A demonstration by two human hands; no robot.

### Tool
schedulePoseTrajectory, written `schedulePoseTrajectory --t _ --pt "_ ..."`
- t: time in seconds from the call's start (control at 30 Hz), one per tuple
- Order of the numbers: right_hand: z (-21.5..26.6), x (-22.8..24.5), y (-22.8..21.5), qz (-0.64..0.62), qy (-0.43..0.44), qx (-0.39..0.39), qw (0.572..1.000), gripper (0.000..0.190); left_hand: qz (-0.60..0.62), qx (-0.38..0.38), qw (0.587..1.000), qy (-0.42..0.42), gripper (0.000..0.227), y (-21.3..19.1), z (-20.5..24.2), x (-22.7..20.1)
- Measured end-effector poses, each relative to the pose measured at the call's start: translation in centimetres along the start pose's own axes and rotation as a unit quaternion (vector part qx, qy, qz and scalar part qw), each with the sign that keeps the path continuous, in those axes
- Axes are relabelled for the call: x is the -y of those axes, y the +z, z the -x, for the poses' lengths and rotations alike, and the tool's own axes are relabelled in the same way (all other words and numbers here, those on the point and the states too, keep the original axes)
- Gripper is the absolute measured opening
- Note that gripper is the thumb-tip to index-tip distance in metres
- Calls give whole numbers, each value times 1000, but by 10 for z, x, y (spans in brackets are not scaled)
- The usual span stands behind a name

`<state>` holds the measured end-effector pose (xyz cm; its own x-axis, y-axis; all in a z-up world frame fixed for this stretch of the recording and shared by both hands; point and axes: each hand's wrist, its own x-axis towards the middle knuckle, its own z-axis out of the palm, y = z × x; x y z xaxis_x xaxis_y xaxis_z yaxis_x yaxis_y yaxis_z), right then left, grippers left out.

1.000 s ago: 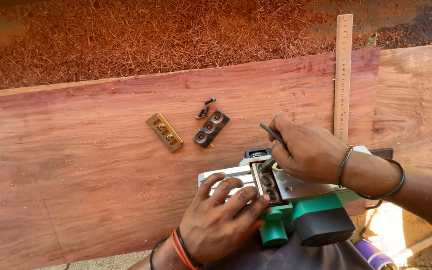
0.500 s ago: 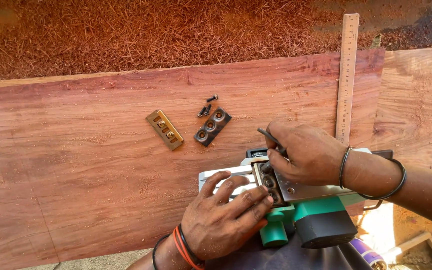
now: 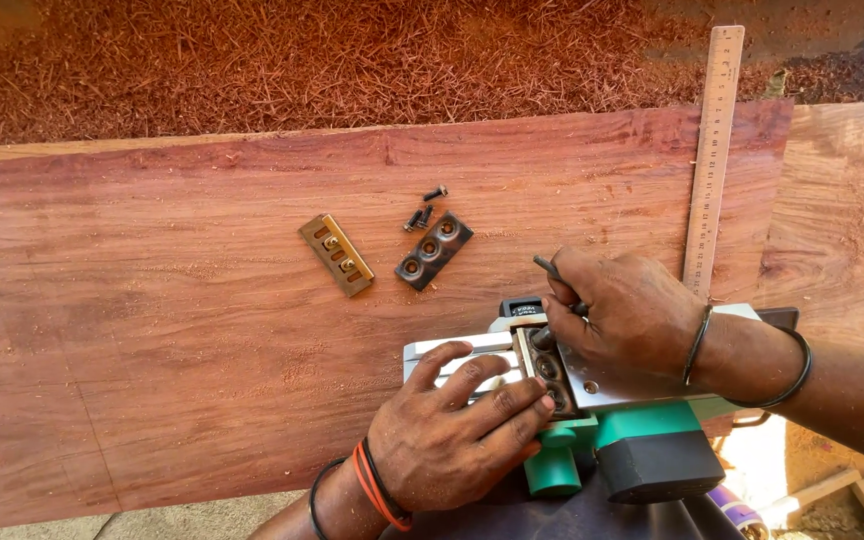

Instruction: Adjusting the blades and components of an electric wood planer on a workbench.

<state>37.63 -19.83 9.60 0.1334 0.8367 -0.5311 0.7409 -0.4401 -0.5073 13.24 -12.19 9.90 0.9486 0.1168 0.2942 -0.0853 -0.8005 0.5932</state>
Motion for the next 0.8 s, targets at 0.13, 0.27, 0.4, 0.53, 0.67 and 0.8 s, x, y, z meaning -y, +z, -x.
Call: schedulePoseTrajectory --t 0.13,0.27,0.4,0.53,0.67,0.8 --pt "1 -6 0 -5 -51 -24 998 22 4 -1 1000 -6 32 -1 -2 -1" --pt "2 -8 6 14 -104 -18 994 20 12 9 1000 -13 30 -2 0 3" --pt "2 -1 16 45 -306 -25 951 19 12 16 1000 -16 26 0 6 5" --pt "-8 4 -4 90 -139 31 986 22 7 14 1000 -23 31 -2 2 0" --pt "-8 -1 -7 74 -144 45 986 22 -11 21 999 -24 30 -2 0 -5" --pt "-11 -4 -11 44 -116 48 991 25 -4 24 1000 -14 33 -1 0 -4"
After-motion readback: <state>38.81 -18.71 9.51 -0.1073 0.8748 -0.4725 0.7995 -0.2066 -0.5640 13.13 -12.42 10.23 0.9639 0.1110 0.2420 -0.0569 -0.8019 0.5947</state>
